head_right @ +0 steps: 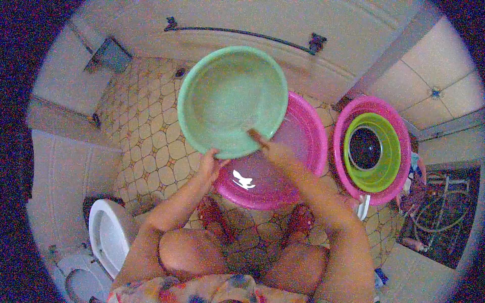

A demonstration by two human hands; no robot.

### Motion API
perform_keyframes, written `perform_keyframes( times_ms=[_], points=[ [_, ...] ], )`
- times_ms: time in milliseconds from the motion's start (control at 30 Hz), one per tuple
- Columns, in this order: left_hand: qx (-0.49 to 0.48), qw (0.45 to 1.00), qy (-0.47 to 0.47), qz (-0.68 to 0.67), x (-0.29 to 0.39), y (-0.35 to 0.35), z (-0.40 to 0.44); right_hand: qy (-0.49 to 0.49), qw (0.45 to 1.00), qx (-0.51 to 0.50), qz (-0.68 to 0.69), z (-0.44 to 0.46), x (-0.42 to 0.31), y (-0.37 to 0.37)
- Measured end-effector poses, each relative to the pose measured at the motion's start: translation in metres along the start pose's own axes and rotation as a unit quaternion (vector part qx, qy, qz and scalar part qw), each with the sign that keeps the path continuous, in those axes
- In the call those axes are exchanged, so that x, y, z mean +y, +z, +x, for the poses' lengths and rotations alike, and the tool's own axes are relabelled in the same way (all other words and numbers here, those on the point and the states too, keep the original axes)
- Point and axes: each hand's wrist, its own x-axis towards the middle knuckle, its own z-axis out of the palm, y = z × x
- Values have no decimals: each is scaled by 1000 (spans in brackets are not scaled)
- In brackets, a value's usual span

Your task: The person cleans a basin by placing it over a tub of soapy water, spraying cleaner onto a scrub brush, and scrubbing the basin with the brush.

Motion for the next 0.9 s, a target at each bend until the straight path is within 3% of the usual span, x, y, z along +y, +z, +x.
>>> perform_keyframes(
  times_ms=[33, 100, 200, 300, 433, 567, 667, 733, 800, 900],
  points=[
    [-5, 1000, -5, -1, -3, -4, 5, 54, 995, 39, -78, 5, 3, -14],
    [-14, 1000, -14, -3, -12, -17, 17, 35, 981, 93, -168, 25, 28, -18],
    [-16, 1000, -18, 3, -14, -17, 17, 17, 966, 169, -193, 43, 29, -15],
    [-23, 1000, -14, -1, -17, -19, 20, 18, 982, 114, -148, 38, 8, -13],
    [-7, 1000, -15, 19, -31, -31, 33, -66, 997, 11, 36, 59, 12, 47],
    [-35, 999, -37, -11, -38, -46, 45, -57, 941, -96, 319, 47, -47, 65],
    [-36, 997, -39, -52, -23, -28, 29, -137, 945, -6, 298, 58, -24, 90],
    [-27, 997, -31, -65, -18, -23, 27, -80, 989, 30, 125, 38, -32, 51],
    [-20, 998, -25, -58, -21, -25, 34, -10, 999, 30, -35, 31, -27, 28],
    [-25, 998, -8, -50, -23, -23, 35, -32, 998, -39, 43, 25, -34, 34]
  ],
)
